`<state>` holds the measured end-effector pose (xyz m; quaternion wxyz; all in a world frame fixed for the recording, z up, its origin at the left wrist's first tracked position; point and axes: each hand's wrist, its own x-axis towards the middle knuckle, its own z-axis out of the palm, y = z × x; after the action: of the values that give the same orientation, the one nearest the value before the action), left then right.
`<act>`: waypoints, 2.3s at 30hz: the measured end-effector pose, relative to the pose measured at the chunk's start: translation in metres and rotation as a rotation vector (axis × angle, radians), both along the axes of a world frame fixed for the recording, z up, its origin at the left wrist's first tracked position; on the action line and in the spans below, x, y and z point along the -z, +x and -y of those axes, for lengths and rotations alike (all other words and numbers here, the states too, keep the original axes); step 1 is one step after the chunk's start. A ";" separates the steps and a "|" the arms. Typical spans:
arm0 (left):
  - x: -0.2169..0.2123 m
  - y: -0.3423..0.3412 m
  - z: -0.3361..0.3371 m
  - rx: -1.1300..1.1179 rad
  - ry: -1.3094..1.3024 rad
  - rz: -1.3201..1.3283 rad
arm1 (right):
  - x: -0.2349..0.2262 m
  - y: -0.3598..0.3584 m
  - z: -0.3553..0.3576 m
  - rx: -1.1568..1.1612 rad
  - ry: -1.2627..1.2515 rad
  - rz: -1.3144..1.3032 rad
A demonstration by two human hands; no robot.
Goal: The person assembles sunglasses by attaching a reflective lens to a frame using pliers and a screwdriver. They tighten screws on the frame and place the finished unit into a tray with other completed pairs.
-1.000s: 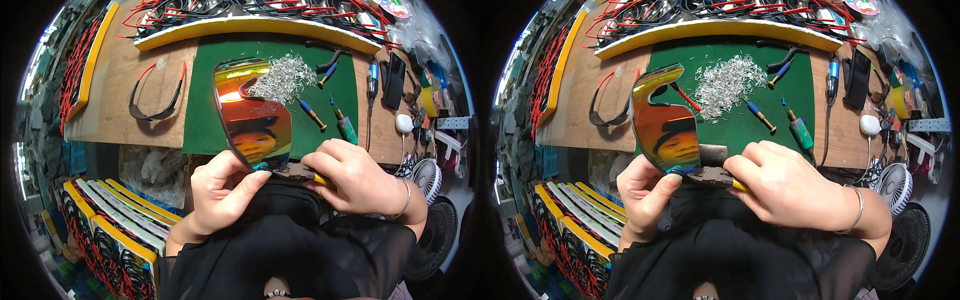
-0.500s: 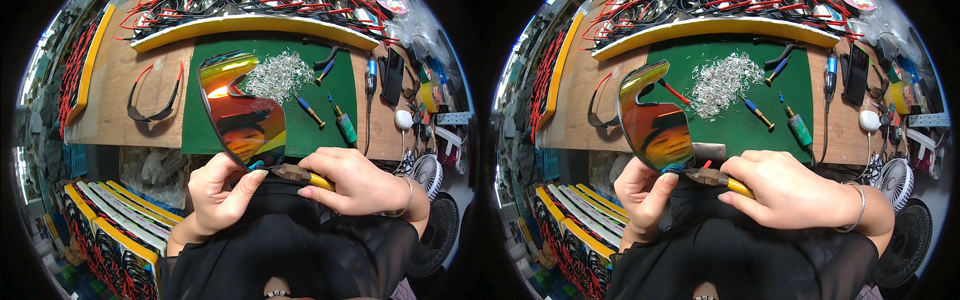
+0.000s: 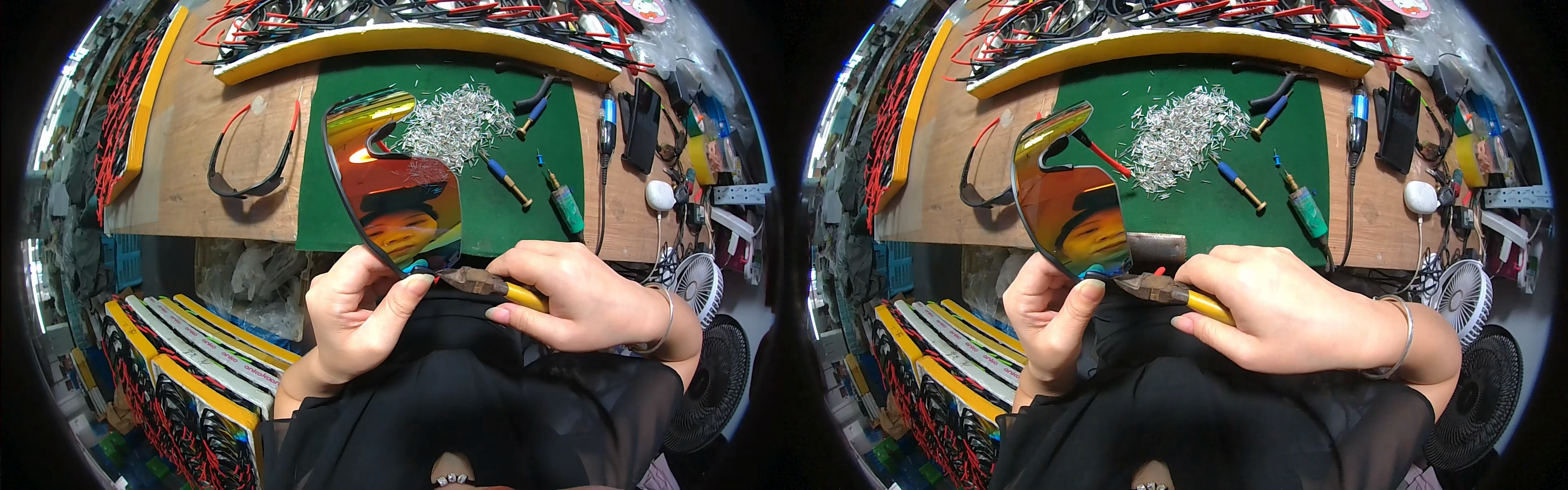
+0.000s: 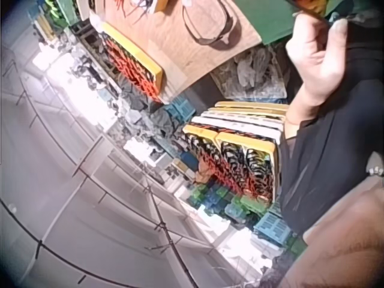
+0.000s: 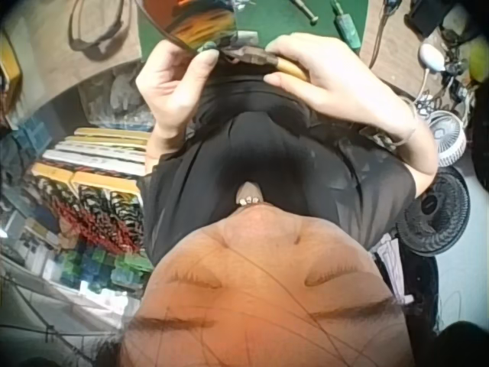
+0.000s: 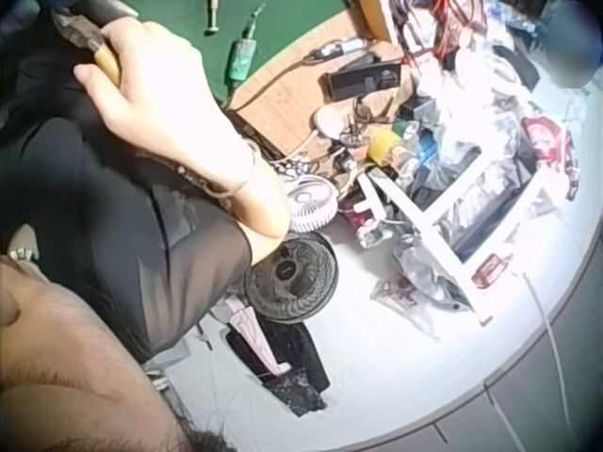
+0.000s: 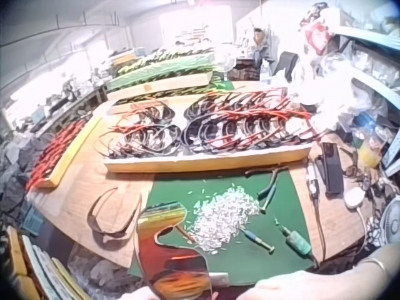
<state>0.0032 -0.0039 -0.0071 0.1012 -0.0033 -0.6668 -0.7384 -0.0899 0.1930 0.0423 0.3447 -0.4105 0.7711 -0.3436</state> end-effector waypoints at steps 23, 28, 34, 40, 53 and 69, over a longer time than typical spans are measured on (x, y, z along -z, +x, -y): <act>-0.007 -0.006 0.011 0.200 0.451 0.308 | 0.015 0.003 0.000 -0.031 -0.173 -1.099; -0.008 -0.005 0.001 0.064 0.257 0.151 | 0.012 0.002 0.001 -0.007 -0.138 -0.549; -0.002 -0.002 0.000 -0.006 -0.085 0.035 | -0.005 -0.002 0.002 -0.022 0.032 -0.101; 0.002 -0.001 0.001 -0.002 -0.072 -0.007 | 0.001 0.001 0.000 -0.029 -0.033 -0.231; -0.006 -0.002 -0.001 0.015 0.149 0.125 | 0.019 0.000 0.000 -0.019 -0.129 -0.596; -0.005 -0.002 0.000 -0.019 0.054 0.042 | 0.006 -0.002 0.000 -0.027 0.000 0.008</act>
<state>0.0014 -0.0042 -0.0023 0.0945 0.0211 -0.6487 -0.7548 -0.0916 0.1927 0.0363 0.3526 -0.4195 0.7641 -0.3404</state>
